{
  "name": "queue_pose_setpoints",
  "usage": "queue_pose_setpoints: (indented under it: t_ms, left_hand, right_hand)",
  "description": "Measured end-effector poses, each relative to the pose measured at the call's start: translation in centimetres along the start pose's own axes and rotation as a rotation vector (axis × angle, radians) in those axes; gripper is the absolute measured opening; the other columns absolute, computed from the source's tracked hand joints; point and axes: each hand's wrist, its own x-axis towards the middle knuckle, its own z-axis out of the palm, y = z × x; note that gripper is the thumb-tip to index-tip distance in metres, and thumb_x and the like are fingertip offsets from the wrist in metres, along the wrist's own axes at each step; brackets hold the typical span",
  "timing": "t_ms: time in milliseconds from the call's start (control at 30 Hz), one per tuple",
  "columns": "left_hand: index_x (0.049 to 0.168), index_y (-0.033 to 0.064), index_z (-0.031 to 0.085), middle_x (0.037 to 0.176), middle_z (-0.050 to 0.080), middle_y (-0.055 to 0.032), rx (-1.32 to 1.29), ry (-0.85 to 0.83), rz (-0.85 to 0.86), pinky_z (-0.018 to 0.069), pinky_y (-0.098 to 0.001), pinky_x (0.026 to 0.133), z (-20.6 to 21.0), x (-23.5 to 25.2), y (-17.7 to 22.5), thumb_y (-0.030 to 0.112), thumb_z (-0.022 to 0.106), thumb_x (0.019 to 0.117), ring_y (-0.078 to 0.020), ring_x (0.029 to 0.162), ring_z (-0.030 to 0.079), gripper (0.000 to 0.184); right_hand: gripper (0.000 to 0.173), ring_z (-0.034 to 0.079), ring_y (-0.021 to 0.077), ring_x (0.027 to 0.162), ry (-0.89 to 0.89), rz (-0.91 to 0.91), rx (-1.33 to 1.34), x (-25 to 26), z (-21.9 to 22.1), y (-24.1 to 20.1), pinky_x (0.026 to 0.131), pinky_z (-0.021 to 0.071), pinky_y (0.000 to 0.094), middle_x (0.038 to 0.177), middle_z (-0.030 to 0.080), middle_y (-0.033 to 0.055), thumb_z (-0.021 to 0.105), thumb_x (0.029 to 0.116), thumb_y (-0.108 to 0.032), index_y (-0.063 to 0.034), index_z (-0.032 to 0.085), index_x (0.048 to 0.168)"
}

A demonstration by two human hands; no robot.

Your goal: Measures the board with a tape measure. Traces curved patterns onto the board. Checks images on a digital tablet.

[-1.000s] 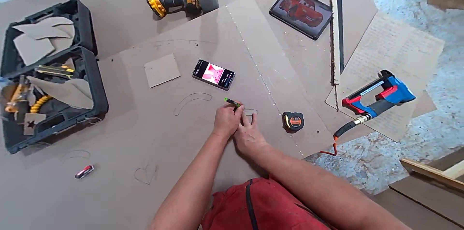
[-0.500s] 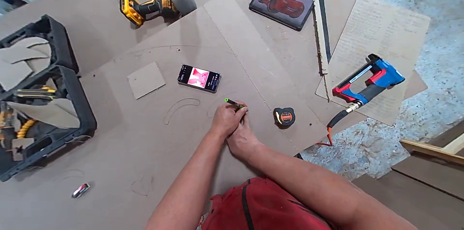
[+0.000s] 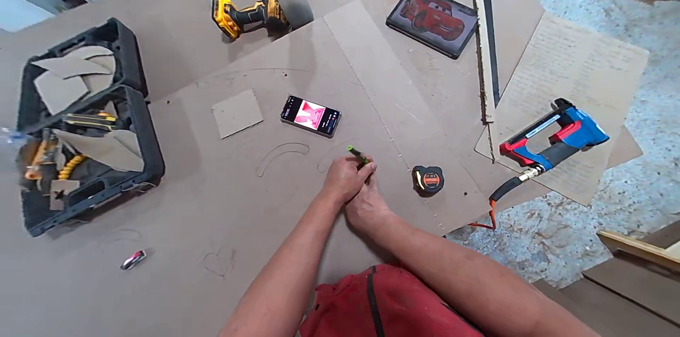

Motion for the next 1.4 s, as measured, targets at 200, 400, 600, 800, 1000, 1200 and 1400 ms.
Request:
queue_pose_setpoints:
  t_ms: [200,400,600,800,1000,1200,1400]
  left_hand:
    - [0.133,0.0123,0.066,0.123,0.073,-0.0007,-0.113,0.416,0.08,0.0585,-0.0376,0.1,1.1,-6.7,-3.9,0.03,0.051,0.1086,-0.0088,0.111,0.07,0.034]
    - [0.14,0.0075,0.061,0.127,0.071,-0.0109,0.097,0.556,0.023,0.0577,-0.0489,0.098,3.2,-7.5,-4.5,0.027,0.044,0.1101,-0.024,0.114,0.07,0.039]
    - [0.136,0.0098,0.065,0.12,0.073,-0.0113,0.156,0.631,-0.027,0.0618,-0.0482,0.086,4.6,-7.2,-4.0,0.026,0.049,0.1086,-0.026,0.105,0.074,0.035]
    - [0.135,0.0065,0.064,0.119,0.074,-0.0113,0.083,0.709,-0.137,0.0602,-0.0474,0.092,5.2,-6.5,-2.7,0.026,0.047,0.1093,-0.025,0.108,0.073,0.037]
    - [0.137,0.0087,0.064,0.12,0.074,-0.0058,-0.119,0.875,-0.21,0.0602,-0.0378,0.095,6.4,-6.1,-1.4,0.028,0.049,0.1096,-0.0133,0.109,0.071,0.037]
    - [0.118,0.0093,0.075,0.11,0.075,-0.005,-0.184,0.927,-0.264,0.0583,-0.0354,0.094,12.0,-5.2,3.6,0.032,0.059,0.1039,-0.0129,0.104,0.07,0.031]
    - [0.112,0.0076,0.072,0.098,0.071,-0.0038,-0.294,0.984,-0.295,0.0576,-0.0259,0.076,14.1,-3.6,3.9,0.025,0.061,0.1028,-0.007,0.082,0.066,0.023]
  right_hand:
    - [0.042,0.027,0.0432,0.153,-0.067,-0.063,-0.037,0.7,-1.1,0.5,0.112,0.0227,0.081,0.163,0.039,0.0104,0.05,0.103,-0.009,-0.0099,0.056,0.144]
    - [0.032,0.055,0.0363,0.126,-0.098,-0.201,-0.103,1.8,-4.5,2.3,0.092,0.0522,0.0593,0.146,0.055,0.0076,0.053,0.1014,-0.008,-0.0105,0.067,0.13]
    - [0.033,0.062,0.027,0.121,-0.155,-0.675,-0.114,7.4,-8.4,9.9,0.098,0.0548,0.0473,0.138,0.065,0.0006,0.057,0.0996,-0.005,-0.0194,0.074,0.124]
    - [0.036,0.06,0.0312,0.119,-0.16,-0.932,-0.201,10.9,-9.8,12.9,0.092,0.0546,0.0502,0.147,0.057,0.0022,0.058,0.1013,-0.016,-0.0314,0.072,0.13]
    - [0.033,0.058,0.032,0.123,-0.174,-1.02,-0.221,12.0,-9.6,13.7,0.098,0.0518,0.0494,0.153,0.052,0.0037,0.057,0.1038,-0.035,-0.0301,0.07,0.134]
    - [0.035,0.057,0.0337,0.123,-0.246,-0.999,-0.259,12.2,-10.2,13.4,0.097,0.0512,0.0507,0.158,0.046,0.0026,0.06,0.1022,-0.036,-0.0292,0.068,0.135]
    - [0.04,0.055,0.0357,0.124,-0.289,-0.992,-0.296,12.3,-10.3,13.2,0.097,0.0506,0.0522,0.162,0.04,0.0029,0.062,0.1006,-0.039,-0.0293,0.065,0.14]
